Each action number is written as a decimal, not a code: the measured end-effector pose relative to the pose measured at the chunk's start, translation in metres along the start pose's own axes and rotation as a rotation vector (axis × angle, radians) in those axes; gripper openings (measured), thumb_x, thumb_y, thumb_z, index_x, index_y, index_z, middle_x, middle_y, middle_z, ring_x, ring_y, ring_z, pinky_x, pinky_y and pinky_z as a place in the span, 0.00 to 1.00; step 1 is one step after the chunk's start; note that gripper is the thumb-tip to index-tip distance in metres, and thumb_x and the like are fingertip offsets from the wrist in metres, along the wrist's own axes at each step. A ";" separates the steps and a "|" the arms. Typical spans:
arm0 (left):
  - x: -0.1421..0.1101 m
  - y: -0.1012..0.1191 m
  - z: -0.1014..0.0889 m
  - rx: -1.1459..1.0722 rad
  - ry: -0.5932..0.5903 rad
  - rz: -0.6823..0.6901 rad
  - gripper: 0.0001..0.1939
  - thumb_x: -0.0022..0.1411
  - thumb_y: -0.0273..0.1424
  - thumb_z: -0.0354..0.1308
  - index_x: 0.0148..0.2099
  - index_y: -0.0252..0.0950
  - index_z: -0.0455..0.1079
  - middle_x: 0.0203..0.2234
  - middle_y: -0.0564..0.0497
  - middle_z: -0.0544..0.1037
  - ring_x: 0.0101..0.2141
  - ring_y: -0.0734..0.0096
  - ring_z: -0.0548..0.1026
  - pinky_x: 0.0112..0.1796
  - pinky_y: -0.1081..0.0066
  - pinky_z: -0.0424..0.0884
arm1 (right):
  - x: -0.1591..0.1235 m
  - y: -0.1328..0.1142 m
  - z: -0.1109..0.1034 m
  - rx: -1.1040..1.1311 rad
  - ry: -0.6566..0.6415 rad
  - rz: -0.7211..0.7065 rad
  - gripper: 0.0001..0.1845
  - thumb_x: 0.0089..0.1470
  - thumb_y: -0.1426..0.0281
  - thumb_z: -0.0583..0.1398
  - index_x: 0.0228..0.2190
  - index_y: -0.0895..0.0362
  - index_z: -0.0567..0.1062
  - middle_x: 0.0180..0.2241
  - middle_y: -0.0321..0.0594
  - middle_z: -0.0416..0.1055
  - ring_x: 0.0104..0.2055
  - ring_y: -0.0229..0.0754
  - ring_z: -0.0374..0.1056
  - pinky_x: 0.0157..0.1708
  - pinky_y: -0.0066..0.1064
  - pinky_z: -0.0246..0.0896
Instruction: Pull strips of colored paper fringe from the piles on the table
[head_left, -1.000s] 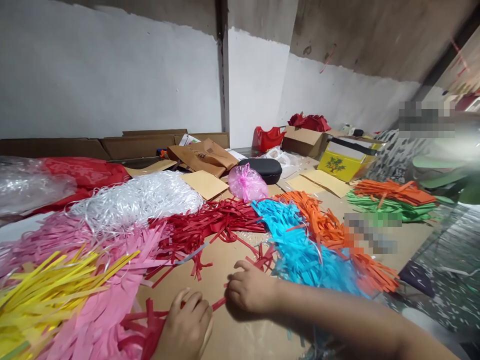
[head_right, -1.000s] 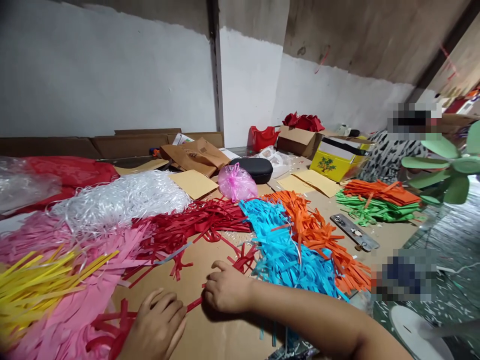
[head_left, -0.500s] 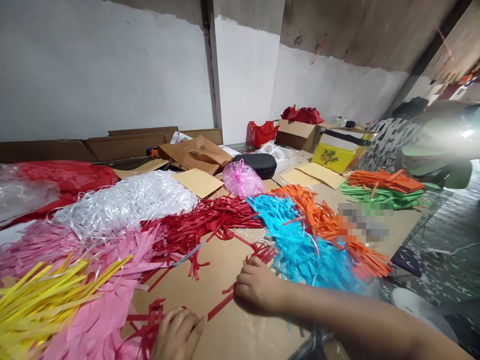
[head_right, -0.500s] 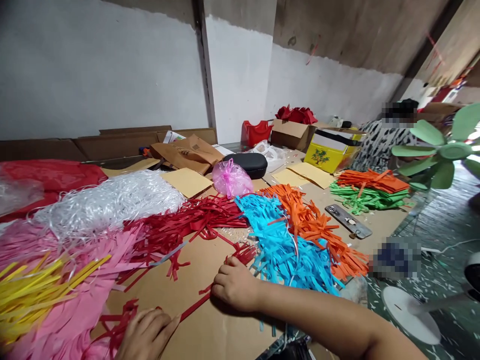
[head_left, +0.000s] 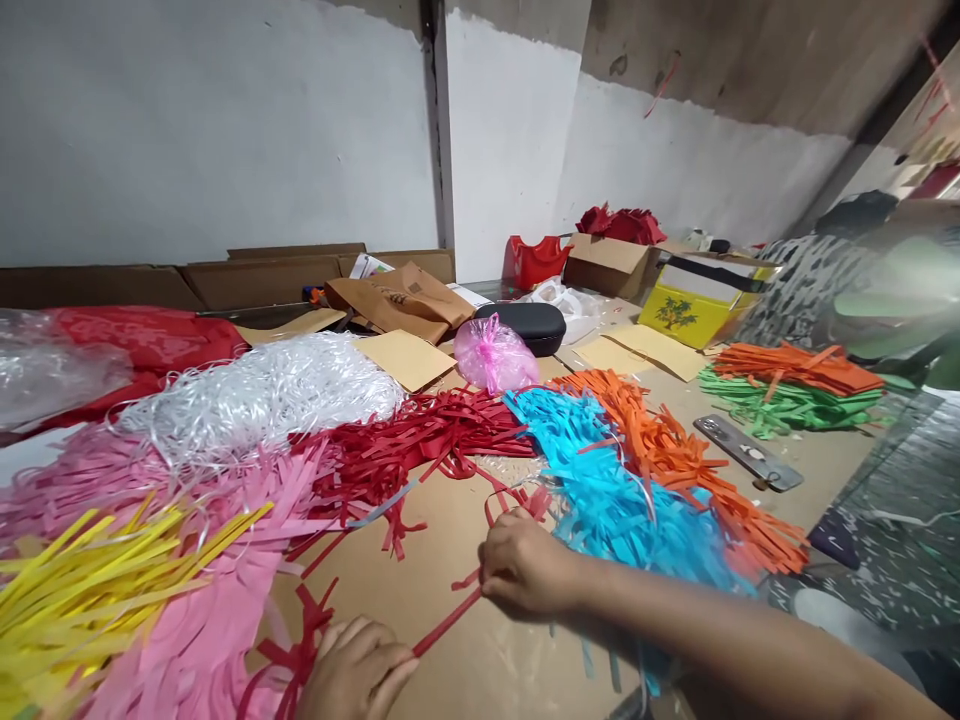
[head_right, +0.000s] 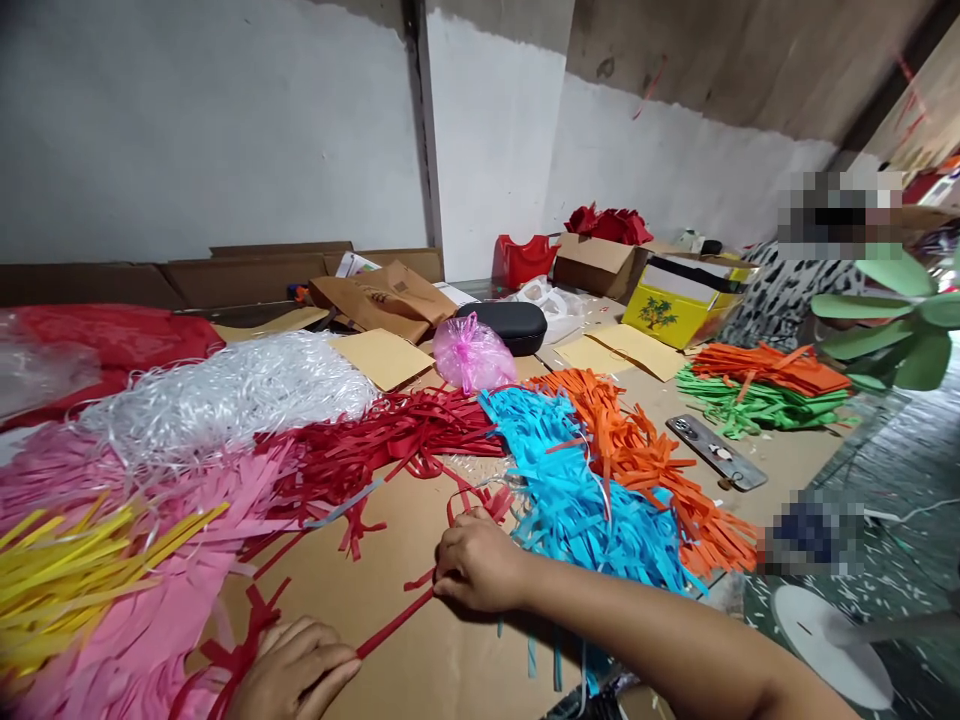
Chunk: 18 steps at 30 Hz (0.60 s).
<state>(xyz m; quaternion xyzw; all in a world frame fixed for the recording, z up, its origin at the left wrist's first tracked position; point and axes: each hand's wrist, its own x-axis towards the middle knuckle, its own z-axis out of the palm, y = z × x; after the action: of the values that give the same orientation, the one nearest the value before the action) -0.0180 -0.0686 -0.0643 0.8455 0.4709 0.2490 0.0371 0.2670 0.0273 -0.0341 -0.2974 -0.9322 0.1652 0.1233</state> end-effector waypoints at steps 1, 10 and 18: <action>0.000 0.000 0.001 -0.002 -0.028 -0.050 0.10 0.67 0.35 0.60 0.32 0.45 0.75 0.25 0.60 0.79 0.29 0.72 0.78 0.33 0.70 0.68 | 0.003 -0.002 -0.001 -0.001 -0.013 0.023 0.02 0.56 0.70 0.68 0.31 0.55 0.81 0.34 0.34 0.80 0.38 0.41 0.68 0.44 0.35 0.53; 0.015 0.019 0.000 0.168 -0.019 0.031 0.17 0.57 0.19 0.55 0.42 0.47 0.74 0.33 0.59 0.81 0.35 0.71 0.77 0.40 0.66 0.60 | 0.009 -0.017 -0.002 -0.173 0.034 -0.125 0.01 0.57 0.69 0.65 0.33 0.53 0.78 0.36 0.34 0.80 0.38 0.42 0.66 0.37 0.38 0.46; 0.034 0.035 0.025 0.262 0.163 0.135 0.14 0.66 0.20 0.50 0.35 0.40 0.74 0.27 0.56 0.78 0.30 0.70 0.72 0.44 0.64 0.59 | 0.014 -0.020 0.017 -0.509 0.171 -0.418 0.11 0.65 0.73 0.59 0.29 0.61 0.75 0.29 0.39 0.74 0.33 0.42 0.62 0.37 0.41 0.46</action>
<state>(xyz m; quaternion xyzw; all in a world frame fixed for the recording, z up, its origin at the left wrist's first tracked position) 0.0348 -0.0562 -0.0624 0.8497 0.4430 0.2554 -0.1286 0.2405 0.0162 -0.0400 -0.1341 -0.9706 -0.1272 0.1540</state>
